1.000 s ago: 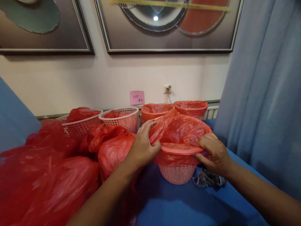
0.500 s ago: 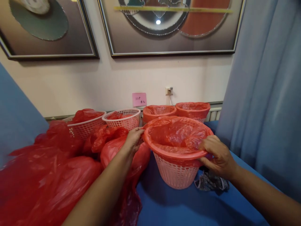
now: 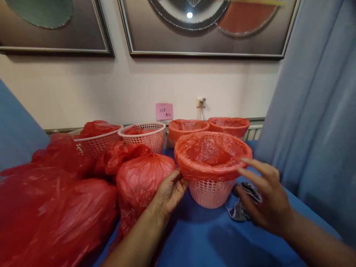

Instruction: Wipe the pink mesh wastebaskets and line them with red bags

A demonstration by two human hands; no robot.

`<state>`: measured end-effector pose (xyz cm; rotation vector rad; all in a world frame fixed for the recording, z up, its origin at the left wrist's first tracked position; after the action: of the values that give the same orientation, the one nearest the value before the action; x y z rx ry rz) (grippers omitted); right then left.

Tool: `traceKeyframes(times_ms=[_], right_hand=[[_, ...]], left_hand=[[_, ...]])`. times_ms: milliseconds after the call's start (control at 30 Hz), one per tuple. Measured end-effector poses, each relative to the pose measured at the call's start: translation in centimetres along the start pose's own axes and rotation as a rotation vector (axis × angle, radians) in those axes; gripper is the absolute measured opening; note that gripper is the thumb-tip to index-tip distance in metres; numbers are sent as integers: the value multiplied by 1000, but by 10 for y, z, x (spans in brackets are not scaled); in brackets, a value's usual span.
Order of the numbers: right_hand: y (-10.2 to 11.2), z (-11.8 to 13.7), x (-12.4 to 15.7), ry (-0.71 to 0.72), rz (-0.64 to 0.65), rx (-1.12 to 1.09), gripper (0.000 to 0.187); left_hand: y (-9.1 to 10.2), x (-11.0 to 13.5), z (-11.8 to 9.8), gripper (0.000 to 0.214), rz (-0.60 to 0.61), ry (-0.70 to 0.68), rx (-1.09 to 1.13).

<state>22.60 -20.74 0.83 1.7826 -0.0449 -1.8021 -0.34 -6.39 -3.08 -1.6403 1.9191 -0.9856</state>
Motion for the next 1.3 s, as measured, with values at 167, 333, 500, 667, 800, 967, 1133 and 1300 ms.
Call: traceKeyframes(times_ms=[167, 333, 500, 667, 800, 967, 1133, 1300], right_hand=[[-33, 27, 21, 94, -78, 143, 40], [-46, 1, 27, 31, -128, 226, 31], [-61, 15, 53, 121, -6, 237, 33], [-78, 46, 72, 171, 221, 38, 23], [-63, 72, 52, 270, 234, -79, 26], [-53, 77, -11, 112, 79, 5, 41], [-70, 41, -38, -101, 65, 110, 34], [-59, 6, -30, -103, 41, 33, 24]], left_hand=[[10, 3, 16, 15, -32, 2, -20], [17, 5, 9, 15, -35, -9, -34], [15, 13, 4, 6, 20, -104, -113], [6, 17, 9, 42, 104, -262, -282], [-6, 11, 10, 62, 55, -466, -393], [-8, -6, 8, 64, -5, -630, -490], [16, -21, 4, 50, -30, -542, -468], [26, -13, -9, 37, -88, -582, -511]])
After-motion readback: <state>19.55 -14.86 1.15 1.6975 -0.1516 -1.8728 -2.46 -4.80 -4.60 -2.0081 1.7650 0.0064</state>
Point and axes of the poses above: each hand's wrist, its own x-axis away from the middle knuckle, its own y-axis out of the back of the hand, z = x × y, the point moved 4 cm from there along -x, towards the middle knuckle, and after that the axes turned 9 degrees about -y, right-handed, at the moved point
